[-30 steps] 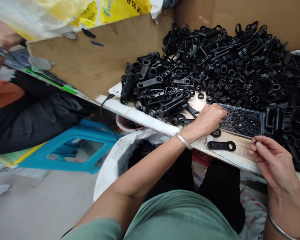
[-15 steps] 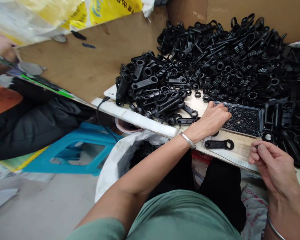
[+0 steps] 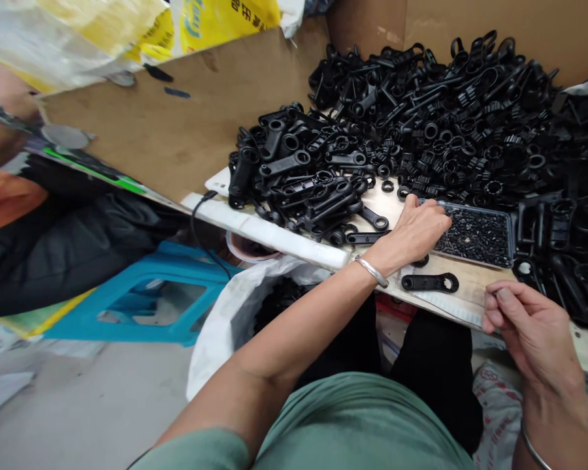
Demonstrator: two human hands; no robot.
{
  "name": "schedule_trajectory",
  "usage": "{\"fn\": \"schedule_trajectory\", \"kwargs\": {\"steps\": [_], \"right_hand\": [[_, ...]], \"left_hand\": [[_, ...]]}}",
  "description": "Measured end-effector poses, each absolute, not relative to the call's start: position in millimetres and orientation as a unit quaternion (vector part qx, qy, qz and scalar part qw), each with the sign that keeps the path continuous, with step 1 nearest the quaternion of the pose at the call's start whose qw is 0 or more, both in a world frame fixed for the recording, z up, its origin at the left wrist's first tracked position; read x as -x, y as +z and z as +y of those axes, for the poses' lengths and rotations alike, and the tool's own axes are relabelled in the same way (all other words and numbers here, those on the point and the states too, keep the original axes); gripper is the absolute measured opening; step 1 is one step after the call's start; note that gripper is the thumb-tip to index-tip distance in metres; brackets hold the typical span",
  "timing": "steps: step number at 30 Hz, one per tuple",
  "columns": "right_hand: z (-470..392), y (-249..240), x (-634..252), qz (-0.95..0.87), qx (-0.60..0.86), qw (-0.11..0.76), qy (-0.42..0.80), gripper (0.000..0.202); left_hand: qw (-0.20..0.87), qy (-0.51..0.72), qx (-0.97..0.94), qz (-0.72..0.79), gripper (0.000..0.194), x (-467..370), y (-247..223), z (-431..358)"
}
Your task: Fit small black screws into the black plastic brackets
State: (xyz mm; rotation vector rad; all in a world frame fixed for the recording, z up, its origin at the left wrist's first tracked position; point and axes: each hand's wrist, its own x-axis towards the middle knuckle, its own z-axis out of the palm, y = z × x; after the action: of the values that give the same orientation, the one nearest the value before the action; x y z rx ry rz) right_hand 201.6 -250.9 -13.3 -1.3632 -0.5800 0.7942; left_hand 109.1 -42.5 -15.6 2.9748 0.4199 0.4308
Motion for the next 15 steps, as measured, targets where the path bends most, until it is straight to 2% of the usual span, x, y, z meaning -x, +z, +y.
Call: {"fn": "schedule_trajectory", "kwargs": {"steps": [11, 15], "right_hand": [[-251.5, -15.9, -200.9, -0.241, 0.592, 0.678, 0.363, 0.02], [-251.1, -16.5, -199.9, -0.238, 0.589, 0.679, 0.367, 0.02]], "left_hand": [[0.07, 0.146, -0.968, 0.19, 0.03, -106.0, -11.2, -43.8], [0.187, 0.22, -0.936, 0.2, 0.02, -104.6, -6.7, -41.3]]}}
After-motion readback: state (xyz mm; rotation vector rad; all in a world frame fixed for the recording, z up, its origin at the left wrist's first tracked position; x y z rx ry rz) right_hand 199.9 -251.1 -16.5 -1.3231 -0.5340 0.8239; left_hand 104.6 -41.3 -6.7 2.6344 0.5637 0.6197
